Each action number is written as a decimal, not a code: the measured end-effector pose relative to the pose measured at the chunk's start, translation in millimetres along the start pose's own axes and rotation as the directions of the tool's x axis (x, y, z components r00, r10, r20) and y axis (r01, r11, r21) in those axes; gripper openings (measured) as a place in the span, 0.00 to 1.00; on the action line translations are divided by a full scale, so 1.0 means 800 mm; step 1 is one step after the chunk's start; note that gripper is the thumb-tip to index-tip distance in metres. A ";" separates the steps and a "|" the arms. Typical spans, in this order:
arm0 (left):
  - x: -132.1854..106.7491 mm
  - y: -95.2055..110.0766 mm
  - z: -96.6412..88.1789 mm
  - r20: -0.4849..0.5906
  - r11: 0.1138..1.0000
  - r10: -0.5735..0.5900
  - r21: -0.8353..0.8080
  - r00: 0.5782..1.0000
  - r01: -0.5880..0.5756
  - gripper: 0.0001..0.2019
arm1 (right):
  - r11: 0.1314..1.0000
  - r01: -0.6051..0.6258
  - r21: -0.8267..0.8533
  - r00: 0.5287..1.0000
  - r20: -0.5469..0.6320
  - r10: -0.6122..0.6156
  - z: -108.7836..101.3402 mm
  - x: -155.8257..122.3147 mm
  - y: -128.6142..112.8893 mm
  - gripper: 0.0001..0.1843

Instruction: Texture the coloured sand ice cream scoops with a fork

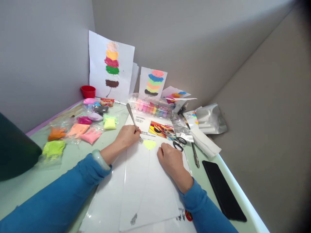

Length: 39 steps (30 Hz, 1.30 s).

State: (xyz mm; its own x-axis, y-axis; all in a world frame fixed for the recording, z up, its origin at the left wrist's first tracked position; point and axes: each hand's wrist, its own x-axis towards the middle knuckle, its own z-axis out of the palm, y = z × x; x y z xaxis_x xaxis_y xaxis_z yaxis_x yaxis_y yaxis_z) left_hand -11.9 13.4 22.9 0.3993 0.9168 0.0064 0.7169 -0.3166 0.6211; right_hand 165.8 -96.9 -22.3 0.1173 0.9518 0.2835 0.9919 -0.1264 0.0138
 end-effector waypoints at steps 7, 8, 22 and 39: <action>-0.019 0.018 0.008 0.066 0.915 0.392 0.073 0.918 -0.396 0.17 | 0.817 0.040 0.575 0.969 -0.223 0.110 -0.004 -0.002 0.007 0.14; -0.023 0.021 0.011 0.103 0.880 0.452 0.109 0.886 -0.462 0.17 | 0.726 0.084 0.682 0.966 -0.235 0.109 -0.005 -0.003 0.007 0.12; -0.031 0.021 0.023 0.199 0.854 0.508 0.010 0.838 -0.520 0.16 | 0.289 0.049 0.956 0.948 -0.136 0.289 -0.011 -0.003 0.005 0.22; -0.003 -0.017 0.020 0.071 0.911 0.202 0.352 0.977 -0.214 0.15 | 0.670 -0.259 0.696 0.937 0.012 0.350 0.003 0.022 0.015 0.17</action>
State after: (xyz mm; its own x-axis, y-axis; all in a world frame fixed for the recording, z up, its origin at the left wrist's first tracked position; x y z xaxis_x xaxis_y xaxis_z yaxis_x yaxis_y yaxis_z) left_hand -13.7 11.4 2.0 0.5753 0.8143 0.0766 0.7690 -0.5705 0.2883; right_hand 180.1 -80.8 -19.5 0.4579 0.8503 0.2593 0.6679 -0.1366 -0.7317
